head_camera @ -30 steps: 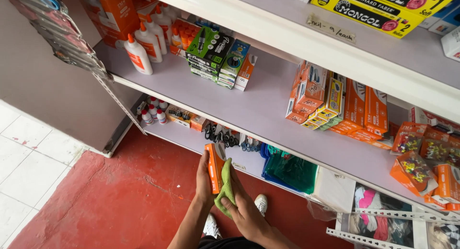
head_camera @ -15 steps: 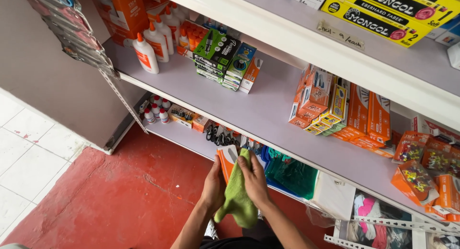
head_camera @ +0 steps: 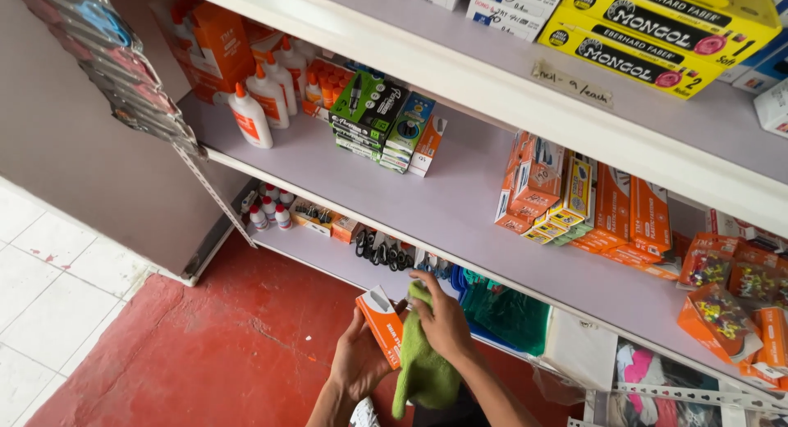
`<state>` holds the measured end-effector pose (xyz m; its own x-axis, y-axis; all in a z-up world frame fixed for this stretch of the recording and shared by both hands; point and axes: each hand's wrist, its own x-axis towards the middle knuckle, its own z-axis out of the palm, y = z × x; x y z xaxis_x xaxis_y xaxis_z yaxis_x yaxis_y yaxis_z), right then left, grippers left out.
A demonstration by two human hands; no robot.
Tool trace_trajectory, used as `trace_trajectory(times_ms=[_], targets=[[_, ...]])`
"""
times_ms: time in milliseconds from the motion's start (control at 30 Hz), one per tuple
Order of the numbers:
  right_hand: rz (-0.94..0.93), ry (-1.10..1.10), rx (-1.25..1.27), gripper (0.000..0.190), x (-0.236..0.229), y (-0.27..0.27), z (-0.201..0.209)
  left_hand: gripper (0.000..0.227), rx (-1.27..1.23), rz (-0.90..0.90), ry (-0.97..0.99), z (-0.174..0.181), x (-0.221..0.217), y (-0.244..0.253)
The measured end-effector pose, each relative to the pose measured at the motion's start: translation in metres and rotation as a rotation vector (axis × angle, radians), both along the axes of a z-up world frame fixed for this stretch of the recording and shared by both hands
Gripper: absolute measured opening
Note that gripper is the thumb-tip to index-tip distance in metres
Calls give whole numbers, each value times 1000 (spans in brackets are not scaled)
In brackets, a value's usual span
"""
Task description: The person is cleaning a shelf and individual stationery boxes using a green cloth.
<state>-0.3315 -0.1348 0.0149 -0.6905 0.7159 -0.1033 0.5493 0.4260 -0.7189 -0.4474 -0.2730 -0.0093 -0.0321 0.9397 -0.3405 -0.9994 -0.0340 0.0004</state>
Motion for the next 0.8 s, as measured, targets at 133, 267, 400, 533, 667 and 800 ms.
trace_trajectory(times_ms=[133, 267, 400, 533, 667, 800], targets=[[35, 176, -180, 43, 11, 22, 19, 63, -140, 41, 150, 1, -12, 18], [133, -24, -351, 50, 2, 17, 61, 49, -567, 165, 510, 57, -23, 59], [-6, -78, -150, 40, -13, 35, 44, 43, -415, 16, 691, 73, -33, 95], [-172, 265, -514, 26, -21, 66, 50, 46, -297, -81, 849, 97, -50, 110], [-88, 313, -676, 25, -14, 102, 46, 63, -228, -123, 904, 83, -68, 129], [-100, 292, -817, 28, -15, 124, 59, 45, -300, -219, 1013, 82, -77, 146]])
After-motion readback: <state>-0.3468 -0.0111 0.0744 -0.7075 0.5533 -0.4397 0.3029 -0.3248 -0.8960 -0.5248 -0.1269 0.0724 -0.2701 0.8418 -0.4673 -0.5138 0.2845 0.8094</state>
